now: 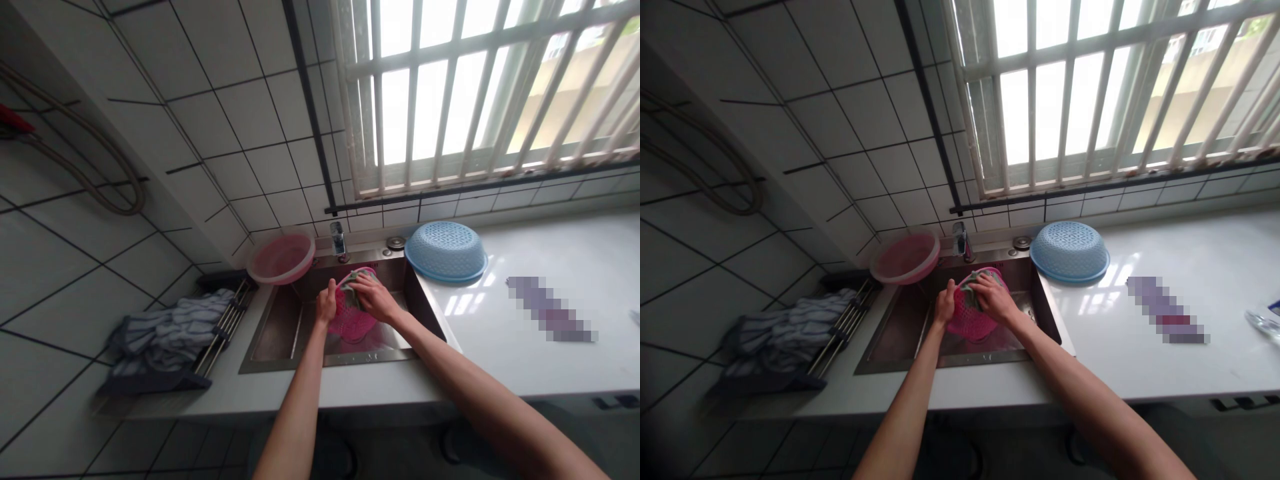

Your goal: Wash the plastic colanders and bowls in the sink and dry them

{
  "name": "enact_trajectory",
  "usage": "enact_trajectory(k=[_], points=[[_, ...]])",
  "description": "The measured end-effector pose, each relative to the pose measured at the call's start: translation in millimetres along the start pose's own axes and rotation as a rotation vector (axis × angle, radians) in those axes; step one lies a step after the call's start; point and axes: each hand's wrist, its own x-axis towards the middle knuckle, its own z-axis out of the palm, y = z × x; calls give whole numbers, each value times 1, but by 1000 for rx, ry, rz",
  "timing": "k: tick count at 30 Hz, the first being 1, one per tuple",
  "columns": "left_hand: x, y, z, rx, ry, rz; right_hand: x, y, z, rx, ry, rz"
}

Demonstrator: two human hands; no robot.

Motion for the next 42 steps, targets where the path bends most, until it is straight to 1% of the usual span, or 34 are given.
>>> enact_trajectory(k=[2, 3, 5, 8, 10, 11, 12, 15, 16, 17, 18, 20, 22, 25, 27, 29, 31, 32, 33, 35, 37, 38, 39, 40, 42], points=[[2, -2, 1, -41, 14, -4, 1, -19, 6, -15, -85, -185], [3, -3, 1, -57, 30, -15, 2, -27, 8, -26, -118, -243], [4, -4, 1, -84, 53, -45, 4, -36, 10, -45, -148, -294], [5, -3, -2, -102, 13, -54, 7, -31, 7, -53, -100, -279], [3, -1, -4, -94, -16, -33, 7, -19, 2, -56, -46, -213], [2, 0, -5, -85, -24, -22, 7, -11, -1, -60, -20, -147], [1, 1, -6, -73, -24, -15, 6, -2, -4, -64, 6, -54], [-3, 4, -8, -26, 2, -14, 2, 21, -10, -57, 61, 291], [-4, 4, -8, -11, 13, -11, 0, 26, -11, -50, 65, 370], [-5, 5, -8, 3, 14, -4, -1, 28, -10, -43, 59, 405], [-6, 5, -7, 14, 5, 7, -2, 28, -9, -42, 54, 397], [-6, 3, -5, 35, -24, 31, -3, 19, -3, -62, 52, 277], [-5, 1, -3, 34, -40, 58, -3, 2, 5, -95, 39, 88], [-2, -3, 0, -3, -28, 74, -1, -26, 15, -120, -60, -192], [0, -6, 0, -29, -29, 57, 1, -37, 18, -120, -120, -290], [1, -6, 0, -56, -35, 41, 3, -38, 16, -99, -114, -296], [2, -7, 0, -96, -28, 34, 4, -29, 10, -61, -60, -232], [2, -7, 0, -112, -11, 29, 4, -22, 6, -41, -22, -168], [2, -7, 0, -122, 12, 21, 3, -12, 2, -22, 21, -75], [3, -9, 1, -138, 50, 12, 0, 10, -6, 26, 98, 177], [4, -12, 3, -174, 55, 22, -3, 31, -12, 94, 131, 430], [4, -14, 4, -204, 41, 32, -4, 39, -14, 121, 132, 510], [5, -15, 5, -236, 17, 44, -5, 46, -15, 136, 135, 556], [5, -16, 6, -260, -10, 60, -6, 51, -15, 137, 145, 565], [5, -17, 8, -265, -75, 117, -6, 56, -13, 104, 169, 508]])
